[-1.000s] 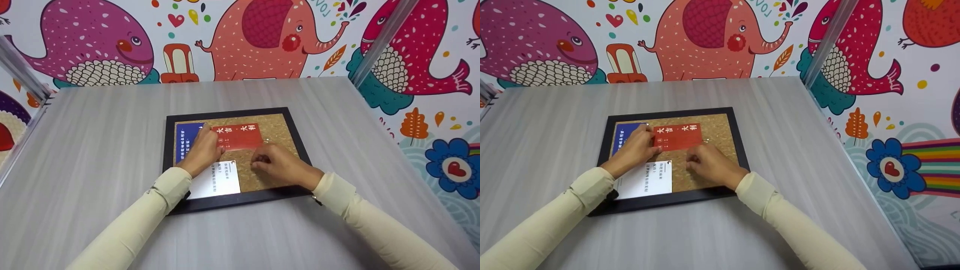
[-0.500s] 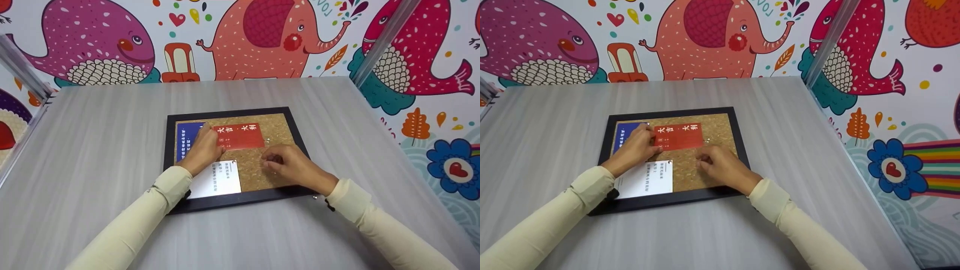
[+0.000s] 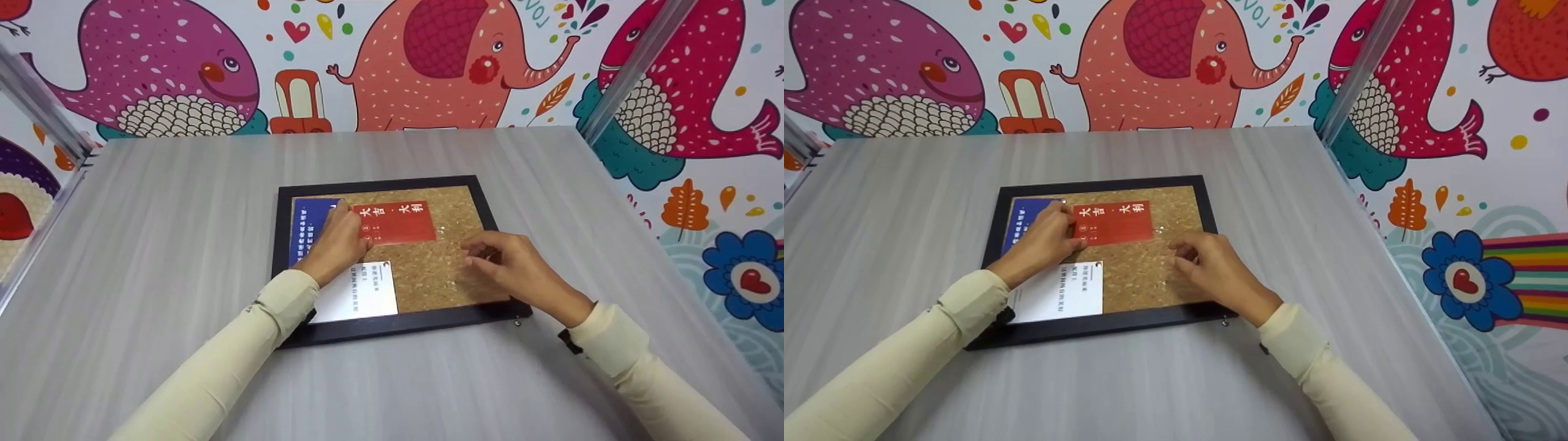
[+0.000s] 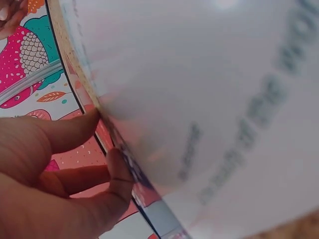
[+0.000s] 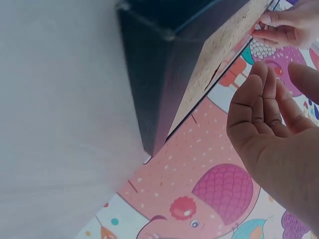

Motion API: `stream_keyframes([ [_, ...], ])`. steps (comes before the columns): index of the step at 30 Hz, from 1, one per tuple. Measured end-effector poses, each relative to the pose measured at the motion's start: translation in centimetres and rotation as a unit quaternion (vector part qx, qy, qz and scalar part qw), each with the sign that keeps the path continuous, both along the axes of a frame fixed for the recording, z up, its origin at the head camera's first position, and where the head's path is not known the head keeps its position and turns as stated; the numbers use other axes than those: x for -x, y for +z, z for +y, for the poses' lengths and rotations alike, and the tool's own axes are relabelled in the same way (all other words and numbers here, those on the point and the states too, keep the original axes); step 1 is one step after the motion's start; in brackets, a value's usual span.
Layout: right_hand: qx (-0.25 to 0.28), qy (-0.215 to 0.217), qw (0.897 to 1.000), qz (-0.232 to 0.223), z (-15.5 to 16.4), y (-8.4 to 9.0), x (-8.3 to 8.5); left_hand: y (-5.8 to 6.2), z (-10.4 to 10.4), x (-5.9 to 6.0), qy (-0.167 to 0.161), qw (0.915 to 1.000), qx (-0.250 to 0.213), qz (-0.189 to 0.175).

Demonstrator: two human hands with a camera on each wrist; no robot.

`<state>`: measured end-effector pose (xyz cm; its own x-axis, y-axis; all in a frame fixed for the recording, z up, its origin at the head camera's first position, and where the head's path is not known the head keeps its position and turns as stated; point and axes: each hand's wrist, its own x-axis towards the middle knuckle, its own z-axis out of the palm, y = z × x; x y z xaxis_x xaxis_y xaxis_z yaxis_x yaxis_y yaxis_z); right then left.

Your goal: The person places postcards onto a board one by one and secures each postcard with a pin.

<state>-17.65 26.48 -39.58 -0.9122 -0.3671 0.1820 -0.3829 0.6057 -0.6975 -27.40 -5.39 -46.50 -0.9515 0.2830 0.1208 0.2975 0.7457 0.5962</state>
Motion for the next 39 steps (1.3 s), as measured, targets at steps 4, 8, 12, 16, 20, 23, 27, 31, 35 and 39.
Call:
stream_keyframes([
  [4,0.003,-0.02,1.0,-0.004,0.9,0.4,-0.4,-0.3,0.2,0.3,-0.001,1.0,0.004,0.007],
  [8,-0.001,-0.037,0.999,0.0,1.9,0.6,-0.8,-0.3,0.2,0.3,-0.007,0.9998,0.003,0.017],
  [12,-0.008,-0.045,0.999,0.002,2.7,0.5,-1.0,-0.1,0.1,0.1,-0.008,0.9999,0.001,0.014],
  [16,-0.015,-0.054,0.998,0.004,3.5,0.3,-1.3,0.0,-0.1,0.1,-0.007,1.0,0.003,0.005],
  [20,-0.014,-0.062,0.998,0.004,4.2,0.2,-1.7,0.0,-0.1,0.2,-0.005,1.0,0.007,0.001],
  [23,-0.015,-0.063,0.998,0.0,4.9,0.2,-2.1,0.1,0.0,0.1,-0.003,1.0,0.005,-0.001],
  [27,-0.025,-0.062,0.998,-0.003,5.7,0.0,-2.4,0.1,0.1,0.1,-0.004,1.0,0.006,-0.001],
  [31,-0.038,-0.059,0.998,-0.002,6.3,-0.2,-2.7,0.0,0.1,0.2,-0.004,1.0,0.008,0.001],
  [35,-0.045,-0.05,0.998,-0.006,6.7,-0.3,-3.0,-0.1,0.1,0.2,-0.004,0.9999,0.008,0.009],
  [39,-0.05,-0.036,0.998,-0.007,6.8,-0.4,-3.6,-0.2,0.1,0.3,0.0,0.9998,0.014,0.012],
])
